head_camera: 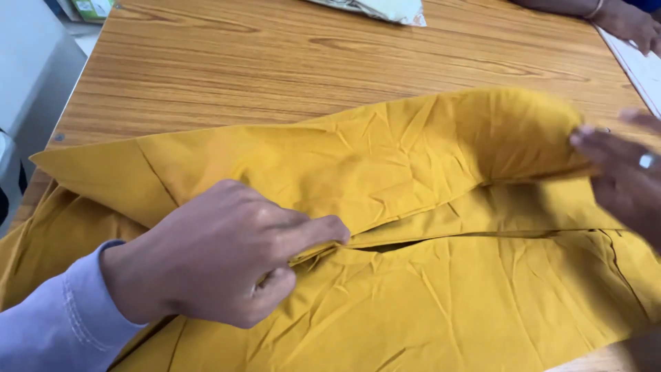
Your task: The person folds a mustard-yellow shirt on a wooden table. They smooth the fabric, fold the sleeves inward, fold the body in half, and then fold it into a compact rectangle, leaving the folded shirt on the table.
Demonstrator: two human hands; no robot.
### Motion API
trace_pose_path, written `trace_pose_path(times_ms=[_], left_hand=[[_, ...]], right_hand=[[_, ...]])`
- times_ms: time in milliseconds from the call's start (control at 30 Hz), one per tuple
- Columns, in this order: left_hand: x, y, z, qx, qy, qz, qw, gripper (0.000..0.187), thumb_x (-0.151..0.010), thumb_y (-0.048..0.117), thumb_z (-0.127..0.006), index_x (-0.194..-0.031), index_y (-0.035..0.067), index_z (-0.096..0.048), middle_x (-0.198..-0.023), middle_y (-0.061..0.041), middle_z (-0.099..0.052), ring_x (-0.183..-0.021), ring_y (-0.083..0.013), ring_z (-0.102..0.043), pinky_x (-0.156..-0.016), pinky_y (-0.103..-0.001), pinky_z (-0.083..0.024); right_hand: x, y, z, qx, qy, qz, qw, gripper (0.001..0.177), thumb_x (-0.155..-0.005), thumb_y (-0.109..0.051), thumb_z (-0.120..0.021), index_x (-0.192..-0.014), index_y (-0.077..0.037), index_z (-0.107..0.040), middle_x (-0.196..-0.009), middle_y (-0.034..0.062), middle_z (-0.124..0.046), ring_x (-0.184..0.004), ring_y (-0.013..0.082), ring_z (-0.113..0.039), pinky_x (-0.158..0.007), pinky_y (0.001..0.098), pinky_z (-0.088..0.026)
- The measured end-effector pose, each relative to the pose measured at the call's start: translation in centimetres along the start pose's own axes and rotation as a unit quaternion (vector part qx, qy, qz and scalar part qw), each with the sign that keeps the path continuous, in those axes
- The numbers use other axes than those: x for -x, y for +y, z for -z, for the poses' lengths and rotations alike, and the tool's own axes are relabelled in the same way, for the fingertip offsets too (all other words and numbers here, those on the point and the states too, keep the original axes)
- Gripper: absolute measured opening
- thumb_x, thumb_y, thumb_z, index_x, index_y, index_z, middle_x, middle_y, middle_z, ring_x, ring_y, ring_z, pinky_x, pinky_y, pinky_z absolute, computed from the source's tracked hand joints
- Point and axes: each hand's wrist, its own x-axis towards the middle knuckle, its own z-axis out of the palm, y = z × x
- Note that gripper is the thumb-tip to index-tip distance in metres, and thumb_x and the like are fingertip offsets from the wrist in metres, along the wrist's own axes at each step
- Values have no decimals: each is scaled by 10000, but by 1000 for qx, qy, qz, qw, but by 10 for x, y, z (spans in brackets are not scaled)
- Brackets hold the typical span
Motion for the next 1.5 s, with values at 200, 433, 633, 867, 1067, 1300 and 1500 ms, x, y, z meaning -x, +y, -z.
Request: trace_pose_path(times_ms=[200,433,633,867,1067,1300,1500], left_hand=[[1,-15,-5,19,-2,133,991,631,-706,102,-571,-1322,217,-638,-470,6,-485,-351,-188,-458,-384,-400,-379],[7,-25,-1,88,12,29,996,668,-610,123,-568,-1269,172,-661,-466,14,-365,-372,-190,-389,-424,-382,-358],[-6,-5,6,51,-173,70,981,654,-620,162,-611,-1264,248,-687,-499,-31,-479,-482,-256,-529,-566,-426,-434],[2,-13,1,56,-137,18,989,517,-625,176,-633,-1135,198,-717,-511,-17,-522,-527,-256,-570,-568,-434,-452],[3,-14,7,143,-168,58,974,428,-693,157,-628,-1097,213,-760,-497,10,-474,-498,-184,-571,-557,-365,-448],[-17,5,32,186,-280,175,926,323,-752,250,-730,-1070,242,-784,-517,5,-419,-409,-158,-476,-518,-352,-422],[-49,14,25,140,-199,172,955,214,-930,412,-657,-1025,263,-780,-565,14,-587,-521,-160,-528,-523,-373,-434]], right_hand=[[56,-25,-5,-34,-23,-57,998,410,-1013,37,-524,-1408,-57,-583,-1215,146,-716,-1109,284,-735,-1077,426,-503],[84,-24,-7,-201,-3,-152,968,319,-1015,31,-492,-1305,-28,-614,-1207,168,-703,-1070,278,-720,-919,349,-549],[117,-15,-34,-215,-6,-98,972,393,-901,112,-578,-1252,-53,-642,-1257,173,-703,-1126,334,-701,-963,397,-555],[126,-8,-20,-150,-52,-6,987,523,-787,92,-580,-1295,-26,-616,-1334,187,-675,-1184,389,-670,-1009,467,-535],[125,-10,-25,-160,-81,-84,980,500,-878,135,-560,-1292,-122,-674,-1328,66,-702,-1215,246,-683,-1023,387,-540],[105,-18,-1,-113,-147,-101,978,636,-781,149,-545,-1308,-183,-669,-1326,57,-713,-1271,272,-666,-1126,457,-506],[86,-11,28,-168,-238,-168,942,762,-688,-62,-672,-1417,-284,-647,-1451,55,-651,-1316,257,-621,-1144,452,-461]])
